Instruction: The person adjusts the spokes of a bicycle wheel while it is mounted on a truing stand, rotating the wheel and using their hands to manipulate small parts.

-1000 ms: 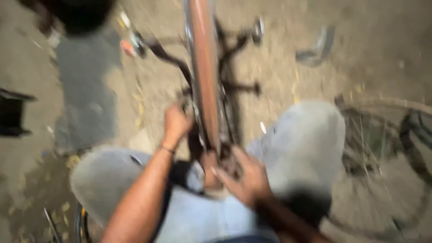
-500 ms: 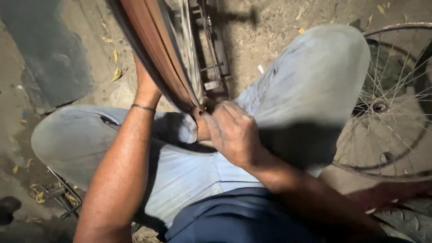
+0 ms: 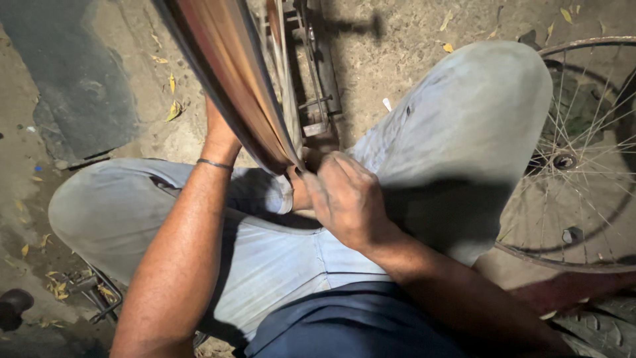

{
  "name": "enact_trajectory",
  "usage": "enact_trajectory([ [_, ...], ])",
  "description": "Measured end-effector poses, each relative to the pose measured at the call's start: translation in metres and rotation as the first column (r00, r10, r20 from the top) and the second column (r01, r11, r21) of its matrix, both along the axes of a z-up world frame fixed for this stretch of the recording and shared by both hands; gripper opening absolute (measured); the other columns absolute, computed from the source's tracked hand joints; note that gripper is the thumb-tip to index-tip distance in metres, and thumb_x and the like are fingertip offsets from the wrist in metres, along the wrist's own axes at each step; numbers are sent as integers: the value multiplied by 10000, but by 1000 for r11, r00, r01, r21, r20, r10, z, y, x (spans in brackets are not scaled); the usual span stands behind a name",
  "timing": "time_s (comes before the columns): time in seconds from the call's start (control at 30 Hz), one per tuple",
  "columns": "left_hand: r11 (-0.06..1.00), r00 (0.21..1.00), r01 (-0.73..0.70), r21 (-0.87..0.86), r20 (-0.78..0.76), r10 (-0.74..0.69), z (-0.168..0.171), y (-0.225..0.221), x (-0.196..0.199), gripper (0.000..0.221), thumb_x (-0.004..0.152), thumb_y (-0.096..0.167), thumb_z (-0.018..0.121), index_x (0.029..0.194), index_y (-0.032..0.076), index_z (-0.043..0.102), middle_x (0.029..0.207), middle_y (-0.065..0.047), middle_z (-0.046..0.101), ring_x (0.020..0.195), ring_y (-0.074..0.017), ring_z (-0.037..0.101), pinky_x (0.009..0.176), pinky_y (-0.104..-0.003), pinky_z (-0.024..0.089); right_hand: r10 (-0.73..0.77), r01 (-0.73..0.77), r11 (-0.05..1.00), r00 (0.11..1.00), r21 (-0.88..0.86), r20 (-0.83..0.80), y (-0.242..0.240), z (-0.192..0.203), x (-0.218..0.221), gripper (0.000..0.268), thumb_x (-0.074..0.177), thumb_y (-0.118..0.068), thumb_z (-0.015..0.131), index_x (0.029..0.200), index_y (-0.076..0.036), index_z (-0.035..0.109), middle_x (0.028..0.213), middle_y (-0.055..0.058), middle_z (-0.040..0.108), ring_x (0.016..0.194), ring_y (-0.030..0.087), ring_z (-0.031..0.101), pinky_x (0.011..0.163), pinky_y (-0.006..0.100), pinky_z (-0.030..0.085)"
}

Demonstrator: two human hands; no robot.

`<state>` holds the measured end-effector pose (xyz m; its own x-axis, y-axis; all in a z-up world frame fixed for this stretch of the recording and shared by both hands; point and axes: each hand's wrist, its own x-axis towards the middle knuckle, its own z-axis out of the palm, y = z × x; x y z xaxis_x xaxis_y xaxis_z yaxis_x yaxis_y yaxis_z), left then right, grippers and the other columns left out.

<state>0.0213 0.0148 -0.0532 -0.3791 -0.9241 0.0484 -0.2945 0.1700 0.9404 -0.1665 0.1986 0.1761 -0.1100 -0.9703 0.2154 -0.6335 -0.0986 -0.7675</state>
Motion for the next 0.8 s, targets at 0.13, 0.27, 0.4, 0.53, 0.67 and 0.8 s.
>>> enact_trajectory([
  [0.13, 984, 999, -6, 179, -49, 15, 5, 3, 1, 301, 1032, 137, 671, 1286, -21, 638, 1175, -105, 711, 1049, -183, 678, 860, -335, 600, 4, -3, 1000, 1000, -23, 20, -1, 1, 0, 152, 928, -13, 705, 921, 20, 556, 862, 206, 575, 790, 415, 599, 684, 490, 489],
  [0.27, 897, 943, 1, 441, -299, 145, -8, 7, 5, 348, 1041, 204, 640, 1326, 10, 597, 1186, -100, 695, 1055, -194, 680, 860, -362, 614, -13, 12, 1000, 1000, 5, 26, -2, 1, 0, 182, 906, -18, 729, 879, 9, 550, 808, 189, 556, 733, 396, 578, 632, 483, 454],
  [0.4, 681, 728, 234, 694, -589, 351, -31, 14, 8, 408, 1060, 292, 632, 1324, -15, 587, 1145, -164, 701, 1005, -291, 704, 834, -442, 626, -5, 6, 999, 1000, -46, 29, -2, 1, 0, 216, 929, -4, 730, 848, -17, 531, 783, 167, 533, 719, 376, 568, 639, 479, 454],
  [0.53, 568, 639, 404, 717, -665, 387, -48, 15, 17, 445, 1067, 372, 576, 1343, 24, 551, 1172, -154, 663, 1039, -313, 690, 865, -468, 632, 4, -4, 1000, 1000, -1, 13, -2, -2, -1, 189, 914, 8, 712, 847, -10, 536, 807, 196, 548, 744, 415, 569, 654, 509, 450],
  [0.67, 630, 735, 414, 657, -650, 194, -61, 17, 24, 510, 1102, 406, 528, 1482, 66, 507, 1357, -102, 616, 1217, -238, 634, 1024, -404, 584, -11, 10, 999, 999, 46, 30, -2, -14, -2, 155, 876, -21, 714, 956, 30, 591, 925, 248, 610, 859, 466, 607, 741, 519, 512],
  [0.8, 644, 729, 370, 670, -639, 245, -61, 17, 27, 501, 1112, 389, 529, 1502, 75, 507, 1388, -101, 614, 1256, -223, 623, 1057, -373, 560, 23, -24, 993, 1000, 112, 8, -5, -27, 1, 309, 837, -33, 683, 1128, 64, 650, 985, 264, 652, 919, 478, 639, 808, 525, 536],
])
